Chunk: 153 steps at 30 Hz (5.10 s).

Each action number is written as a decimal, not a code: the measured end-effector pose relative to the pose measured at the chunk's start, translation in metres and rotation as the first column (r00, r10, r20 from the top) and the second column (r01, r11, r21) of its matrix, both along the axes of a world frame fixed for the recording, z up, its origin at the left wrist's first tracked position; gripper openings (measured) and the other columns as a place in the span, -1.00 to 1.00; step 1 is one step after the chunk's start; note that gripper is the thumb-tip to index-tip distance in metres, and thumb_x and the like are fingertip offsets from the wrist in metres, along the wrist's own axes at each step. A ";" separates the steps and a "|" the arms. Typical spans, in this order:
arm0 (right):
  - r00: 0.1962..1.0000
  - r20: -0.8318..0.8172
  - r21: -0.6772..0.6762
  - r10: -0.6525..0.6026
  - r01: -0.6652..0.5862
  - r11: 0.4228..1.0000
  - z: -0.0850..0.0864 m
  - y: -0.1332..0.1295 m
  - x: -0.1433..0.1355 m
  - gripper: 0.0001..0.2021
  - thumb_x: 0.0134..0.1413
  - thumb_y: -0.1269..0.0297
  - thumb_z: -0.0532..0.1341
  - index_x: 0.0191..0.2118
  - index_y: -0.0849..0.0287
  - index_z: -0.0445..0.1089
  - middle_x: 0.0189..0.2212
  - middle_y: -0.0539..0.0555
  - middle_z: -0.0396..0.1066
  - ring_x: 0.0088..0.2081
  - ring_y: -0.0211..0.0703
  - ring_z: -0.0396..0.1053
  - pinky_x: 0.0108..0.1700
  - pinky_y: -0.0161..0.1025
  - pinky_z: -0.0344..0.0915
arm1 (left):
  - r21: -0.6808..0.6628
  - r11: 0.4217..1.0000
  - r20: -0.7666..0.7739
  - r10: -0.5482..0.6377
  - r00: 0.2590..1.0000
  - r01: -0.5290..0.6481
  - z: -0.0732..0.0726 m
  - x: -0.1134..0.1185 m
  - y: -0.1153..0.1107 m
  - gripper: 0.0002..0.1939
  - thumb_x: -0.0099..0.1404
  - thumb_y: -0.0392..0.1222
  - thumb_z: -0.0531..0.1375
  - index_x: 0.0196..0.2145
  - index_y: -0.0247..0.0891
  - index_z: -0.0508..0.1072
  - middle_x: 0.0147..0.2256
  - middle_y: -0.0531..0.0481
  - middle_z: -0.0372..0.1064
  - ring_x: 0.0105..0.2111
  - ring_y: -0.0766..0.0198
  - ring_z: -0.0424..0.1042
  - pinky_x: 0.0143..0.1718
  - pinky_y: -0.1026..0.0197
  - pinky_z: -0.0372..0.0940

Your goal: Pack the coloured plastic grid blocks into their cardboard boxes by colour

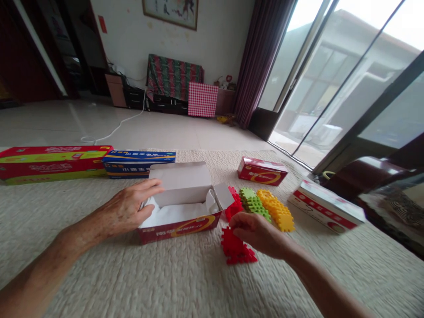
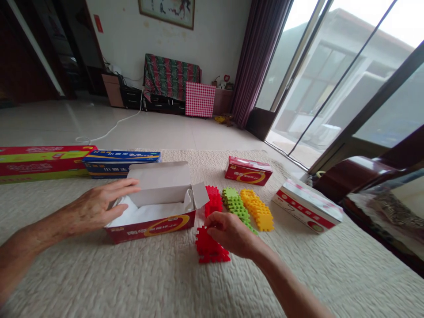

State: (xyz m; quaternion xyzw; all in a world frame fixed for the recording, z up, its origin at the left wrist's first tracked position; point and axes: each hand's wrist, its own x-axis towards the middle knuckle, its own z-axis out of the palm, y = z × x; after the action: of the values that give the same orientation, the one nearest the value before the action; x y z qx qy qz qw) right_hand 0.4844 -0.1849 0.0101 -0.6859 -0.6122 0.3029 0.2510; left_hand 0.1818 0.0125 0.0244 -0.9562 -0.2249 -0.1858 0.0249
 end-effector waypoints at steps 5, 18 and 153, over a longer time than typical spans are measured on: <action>1.000 -0.030 0.035 -0.005 0.006 0.999 -0.001 0.002 -0.002 -0.87 0.03 0.43 0.10 -0.35 0.19 0.38 -0.51 -0.07 0.27 -0.49 -0.34 0.15 -0.46 -0.37 0.06 | 0.004 1.000 -0.002 0.005 1.000 -0.005 0.004 0.002 -0.002 -0.51 0.18 -0.26 0.00 0.04 -0.34 0.44 0.15 -0.16 0.30 0.11 0.07 0.33 0.15 0.14 0.22; 0.955 0.284 0.181 -0.083 0.031 0.983 -0.001 -0.001 -0.010 -0.91 -0.08 0.40 0.24 -0.37 0.18 0.33 -0.33 0.03 0.34 -0.35 -0.25 0.26 -0.30 -0.30 0.17 | 0.032 0.999 -0.008 0.005 1.000 -0.004 -0.017 -0.006 0.016 -0.52 0.21 -0.18 0.03 0.07 -0.25 0.41 0.18 -0.12 0.26 0.13 0.12 0.31 0.15 0.18 0.21; 0.901 0.407 0.259 0.152 -0.273 0.926 0.081 0.063 -0.090 -0.57 -0.11 0.24 0.32 -0.04 0.17 0.39 -0.15 0.13 0.38 -0.26 -0.17 0.36 -0.19 -0.20 0.30 | -0.201 0.978 0.108 -0.038 0.993 0.060 0.010 -0.004 -0.001 -0.54 0.17 -0.32 0.07 0.02 -0.24 0.46 0.13 -0.08 0.34 0.13 0.18 0.32 0.17 0.15 0.19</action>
State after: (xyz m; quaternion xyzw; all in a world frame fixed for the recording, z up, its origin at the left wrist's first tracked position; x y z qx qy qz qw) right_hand 0.3947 -0.1218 0.0909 -0.6116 -0.7609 0.0901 0.1971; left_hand 0.1778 0.0110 0.0342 -0.9480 -0.2201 -0.2119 -0.0894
